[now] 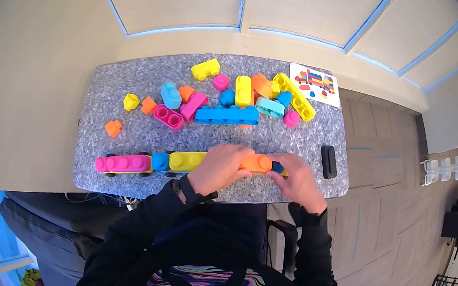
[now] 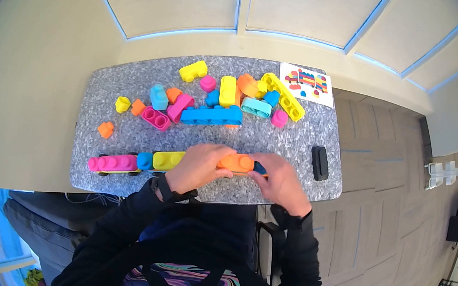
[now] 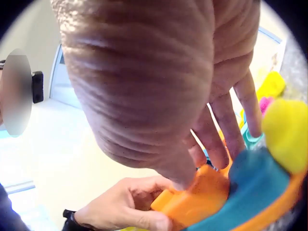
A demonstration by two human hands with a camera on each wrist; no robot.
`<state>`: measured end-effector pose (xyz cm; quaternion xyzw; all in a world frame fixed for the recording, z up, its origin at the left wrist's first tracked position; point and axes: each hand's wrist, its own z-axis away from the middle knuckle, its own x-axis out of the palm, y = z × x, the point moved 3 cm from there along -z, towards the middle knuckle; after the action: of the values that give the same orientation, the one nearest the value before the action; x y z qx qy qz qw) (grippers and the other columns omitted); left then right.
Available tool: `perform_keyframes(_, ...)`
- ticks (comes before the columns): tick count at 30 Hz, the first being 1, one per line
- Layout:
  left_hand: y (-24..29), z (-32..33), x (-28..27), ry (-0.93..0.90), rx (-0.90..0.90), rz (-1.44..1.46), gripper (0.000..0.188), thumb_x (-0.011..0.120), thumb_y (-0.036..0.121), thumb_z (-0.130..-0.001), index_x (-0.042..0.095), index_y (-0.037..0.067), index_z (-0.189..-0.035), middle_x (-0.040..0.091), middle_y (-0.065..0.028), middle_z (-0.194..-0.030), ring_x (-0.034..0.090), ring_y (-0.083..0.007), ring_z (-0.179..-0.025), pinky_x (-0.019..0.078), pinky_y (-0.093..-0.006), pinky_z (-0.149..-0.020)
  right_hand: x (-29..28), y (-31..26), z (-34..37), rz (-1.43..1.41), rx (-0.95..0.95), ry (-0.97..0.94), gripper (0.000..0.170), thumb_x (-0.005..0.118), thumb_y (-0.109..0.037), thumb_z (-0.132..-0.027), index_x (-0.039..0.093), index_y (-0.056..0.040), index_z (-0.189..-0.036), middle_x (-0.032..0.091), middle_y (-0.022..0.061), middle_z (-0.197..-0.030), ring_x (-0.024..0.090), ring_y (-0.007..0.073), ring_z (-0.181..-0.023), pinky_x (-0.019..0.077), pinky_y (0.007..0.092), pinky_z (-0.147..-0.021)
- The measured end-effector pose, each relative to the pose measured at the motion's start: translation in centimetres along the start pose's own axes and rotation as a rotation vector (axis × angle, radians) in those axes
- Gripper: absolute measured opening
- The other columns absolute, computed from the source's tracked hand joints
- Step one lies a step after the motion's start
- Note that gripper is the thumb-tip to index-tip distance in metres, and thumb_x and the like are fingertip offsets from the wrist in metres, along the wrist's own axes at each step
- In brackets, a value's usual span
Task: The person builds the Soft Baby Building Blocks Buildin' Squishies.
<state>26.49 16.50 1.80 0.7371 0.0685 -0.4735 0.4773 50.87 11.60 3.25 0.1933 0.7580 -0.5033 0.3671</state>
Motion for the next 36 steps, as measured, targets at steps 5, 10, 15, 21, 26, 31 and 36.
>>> perform_keyframes(5, -0.2, 0.4, 0.6, 0.035, 0.052, -0.035, 0.055, 0.094, 0.032, -0.092, 0.075, 0.006, -0.137, 0.081, -0.0177, -0.122, 0.077, -0.0441, -0.112, 0.0611, -0.0545, -0.094, -5.1, 0.9, -6.2, -0.026, 0.121, 0.131, 0.026, 0.081, -0.014, -0.106, 0.078, 0.0029, -0.126, 0.085, 0.0192, -0.103, 0.084, 0.0363, -0.091, 0.0646, 0.0471, -0.083)
perform_keyframes(10, 0.1, 0.4, 0.8, 0.073, 0.104, -0.121, 0.054, 0.092, 0.033, -0.093, 0.075, 0.005, -0.136, 0.079, -0.0151, -0.117, 0.077, -0.0416, -0.109, 0.0615, -0.0535, -0.094, -3.5, 7.8, -14.8, 0.038, 0.119, 0.184, 0.035, 0.082, -0.023, -0.105, 0.079, 0.004, -0.128, 0.084, 0.0208, -0.095, 0.083, 0.0329, -0.087, 0.0643, 0.0452, -0.081)
perform_keyframes(15, -0.3, 0.3, 1.4, 0.126, 0.126, -0.138, 0.049, 0.094, 0.028, -0.09, 0.073, 0.006, -0.128, 0.074, -0.0117, -0.109, 0.076, -0.036, -0.106, 0.06, -0.0517, -0.092, 0.5, 11.2, -19.7, 0.239, 0.244, 0.07, 0.05, 0.082, -0.04, -0.103, 0.08, 0.003, -0.128, 0.083, 0.0288, -0.103, 0.082, 0.0453, -0.102, 0.0641, 0.0531, -0.091)
perform_keyframes(21, -0.7, 0.4, 2.2, 0.151, 0.151, -0.205, 0.051, 0.095, 0.022, -0.084, 0.072, 0.006, -0.127, 0.073, -0.0103, -0.11, 0.075, -0.0336, -0.109, 0.0599, -0.0494, -0.093, 3.0, 11.7, -20.9, 0.318, 0.262, 0.098, 0.059, 0.081, -0.047, -0.102, 0.074, 0.0031, -0.131, 0.082, 0.0308, -0.109, 0.08, 0.0486, -0.106, 0.0635, 0.0554, -0.095)
perform_keyframes(26, -0.7, 0.5, 2.2, 0.15, 0.12, -0.245, 0.055, 0.096, 0.024, -0.083, 0.074, 0.005, -0.13, 0.075, -0.0111, -0.114, 0.076, -0.0344, -0.113, 0.0605, -0.0501, -0.098, 0.5, 9.7, -18.4, 0.105, 0.277, 0.196, 0.051, 0.084, -0.039, -0.099, 0.073, 0.0027, -0.127, 0.082, 0.0286, -0.109, 0.081, 0.0461, -0.105, 0.0646, 0.0519, -0.094)
perform_keyframes(31, -0.8, 0.7, 2.1, 0.12, 0.118, -0.252, 0.058, 0.096, 0.025, -0.084, 0.071, 0.006, -0.133, 0.073, -0.0107, -0.113, 0.074, -0.0348, -0.113, 0.0586, -0.0501, -0.099, -4.7, 7.5, -9.8, -0.073, 0.213, 0.288, 0.043, 0.088, -0.012, -0.097, 0.067, -0.0007, -0.133, 0.081, 0.0191, -0.122, 0.083, 0.0317, -0.107, 0.0672, 0.0432, -0.091)
perform_keyframes(36, -0.9, 0.8, 2.1, 0.118, 0.123, -0.257, 0.059, 0.096, 0.026, -0.085, 0.071, 0.005, -0.133, 0.073, -0.0109, -0.114, 0.073, -0.0351, -0.113, 0.0584, -0.0501, -0.098, -6.7, 4.0, -0.6, -0.112, 0.042, 0.094, 0.051, 0.079, 0.003, -0.099, 0.068, -0.0049, -0.148, 0.076, 0.0191, -0.143, 0.077, 0.0363, -0.126, 0.0639, 0.0449, -0.103)
